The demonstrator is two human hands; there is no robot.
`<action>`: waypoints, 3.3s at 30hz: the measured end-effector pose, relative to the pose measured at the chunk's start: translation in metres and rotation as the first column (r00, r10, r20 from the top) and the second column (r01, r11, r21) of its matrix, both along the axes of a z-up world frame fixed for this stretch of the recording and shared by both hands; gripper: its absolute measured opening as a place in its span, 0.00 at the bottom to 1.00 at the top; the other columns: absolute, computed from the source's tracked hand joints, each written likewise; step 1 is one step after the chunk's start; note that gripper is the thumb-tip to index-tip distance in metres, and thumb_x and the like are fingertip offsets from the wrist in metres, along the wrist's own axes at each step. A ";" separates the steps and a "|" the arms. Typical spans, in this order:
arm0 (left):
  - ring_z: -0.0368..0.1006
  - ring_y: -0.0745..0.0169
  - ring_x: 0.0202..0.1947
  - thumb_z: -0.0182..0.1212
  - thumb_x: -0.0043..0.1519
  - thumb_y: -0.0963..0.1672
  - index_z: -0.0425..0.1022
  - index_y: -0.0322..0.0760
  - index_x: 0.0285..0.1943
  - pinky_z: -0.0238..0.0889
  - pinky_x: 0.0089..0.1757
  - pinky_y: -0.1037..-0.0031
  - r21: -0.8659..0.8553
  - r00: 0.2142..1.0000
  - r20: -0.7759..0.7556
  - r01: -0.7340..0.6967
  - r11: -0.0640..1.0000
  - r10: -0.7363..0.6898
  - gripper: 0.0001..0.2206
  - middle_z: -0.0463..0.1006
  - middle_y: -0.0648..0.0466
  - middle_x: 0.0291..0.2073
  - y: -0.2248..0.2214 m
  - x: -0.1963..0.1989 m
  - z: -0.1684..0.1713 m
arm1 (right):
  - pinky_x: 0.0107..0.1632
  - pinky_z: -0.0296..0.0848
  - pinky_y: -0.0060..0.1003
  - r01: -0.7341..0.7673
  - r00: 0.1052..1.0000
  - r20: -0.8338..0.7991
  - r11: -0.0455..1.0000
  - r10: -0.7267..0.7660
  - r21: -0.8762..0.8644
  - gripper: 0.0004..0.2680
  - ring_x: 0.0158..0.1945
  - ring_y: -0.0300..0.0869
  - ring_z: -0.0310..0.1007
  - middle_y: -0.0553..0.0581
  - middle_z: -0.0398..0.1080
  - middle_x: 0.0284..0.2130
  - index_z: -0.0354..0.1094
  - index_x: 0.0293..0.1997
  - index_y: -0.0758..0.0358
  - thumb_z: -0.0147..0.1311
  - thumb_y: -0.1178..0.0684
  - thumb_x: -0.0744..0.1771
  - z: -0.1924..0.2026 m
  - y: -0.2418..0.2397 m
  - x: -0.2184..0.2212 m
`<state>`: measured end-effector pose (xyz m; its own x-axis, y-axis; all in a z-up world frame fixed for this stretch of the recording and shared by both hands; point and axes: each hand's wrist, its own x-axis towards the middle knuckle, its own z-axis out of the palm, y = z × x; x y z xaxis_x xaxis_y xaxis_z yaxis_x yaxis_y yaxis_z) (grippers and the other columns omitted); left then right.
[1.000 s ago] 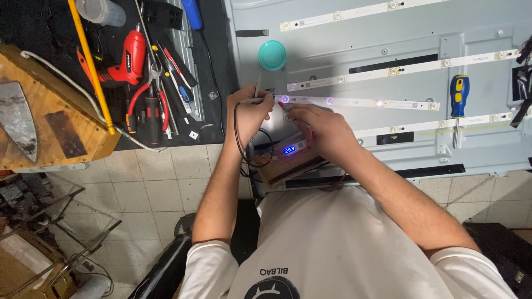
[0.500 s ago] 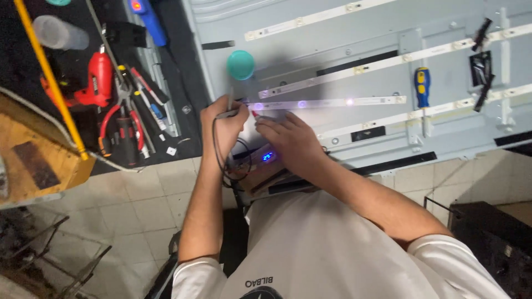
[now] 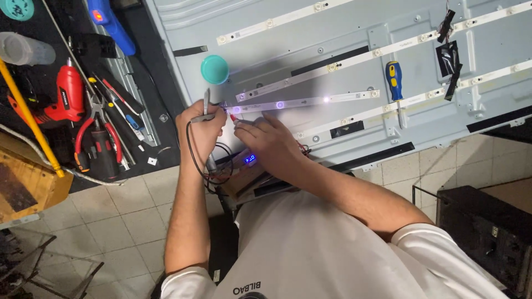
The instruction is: The person is preparing an LED strip by measuring it against a template, marking it with a pencil, and testing its functionality by connecting it to a power source.
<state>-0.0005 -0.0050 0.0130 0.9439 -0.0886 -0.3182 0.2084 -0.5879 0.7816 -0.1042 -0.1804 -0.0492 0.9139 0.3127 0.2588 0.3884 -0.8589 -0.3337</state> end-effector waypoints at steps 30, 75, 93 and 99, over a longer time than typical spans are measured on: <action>0.77 0.59 0.22 0.68 0.63 0.41 0.84 0.25 0.47 0.69 0.26 0.66 0.102 0.993 -0.104 -0.038 0.994 0.048 0.09 0.82 0.38 0.27 -0.003 -0.002 -0.020 | 0.69 0.70 0.61 0.151 0.980 0.101 0.974 -0.170 0.172 0.05 0.45 0.50 0.81 0.58 0.83 0.45 0.78 0.46 0.56 0.62 0.54 0.67 -0.005 0.028 -0.003; 0.71 0.64 0.17 0.71 0.61 0.36 0.86 0.30 0.57 0.67 0.27 0.72 -0.228 0.991 -0.117 0.040 0.973 -0.068 0.14 0.83 0.43 0.28 0.055 -0.047 0.004 | 0.56 0.77 0.50 0.097 0.989 0.105 0.992 -0.105 0.079 0.08 0.46 0.50 0.80 0.53 0.74 0.39 0.81 0.53 0.55 0.66 0.51 0.69 0.066 -0.128 -0.089; 0.81 0.47 0.39 0.71 0.72 0.40 0.89 0.29 0.55 0.69 0.43 0.61 0.485 0.869 0.456 -0.064 0.872 -0.191 0.08 0.85 0.42 0.38 0.098 -0.062 0.052 | 0.48 0.72 0.52 0.365 0.922 -0.118 0.929 -0.370 -0.061 0.08 0.48 0.59 0.71 0.61 0.79 0.47 0.84 0.57 0.60 0.65 0.53 0.73 0.016 -0.271 -0.053; 0.84 0.51 0.44 0.69 0.75 0.38 0.87 0.25 0.59 0.76 0.48 0.64 0.308 0.794 0.600 -0.119 0.944 -0.095 0.08 0.88 0.41 0.47 0.051 -0.076 0.051 | 0.56 0.69 0.48 0.353 0.935 0.023 0.935 -0.353 -0.016 0.07 0.51 0.55 0.71 0.57 0.79 0.49 0.85 0.61 0.58 0.66 0.53 0.76 0.018 -0.288 -0.054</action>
<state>-0.0766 0.0456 0.0641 0.9499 -0.0728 0.3038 -0.2297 -0.8219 0.5213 -0.1579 -0.4688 -0.0311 0.9612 -0.0242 0.2747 0.0650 -0.9481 -0.3112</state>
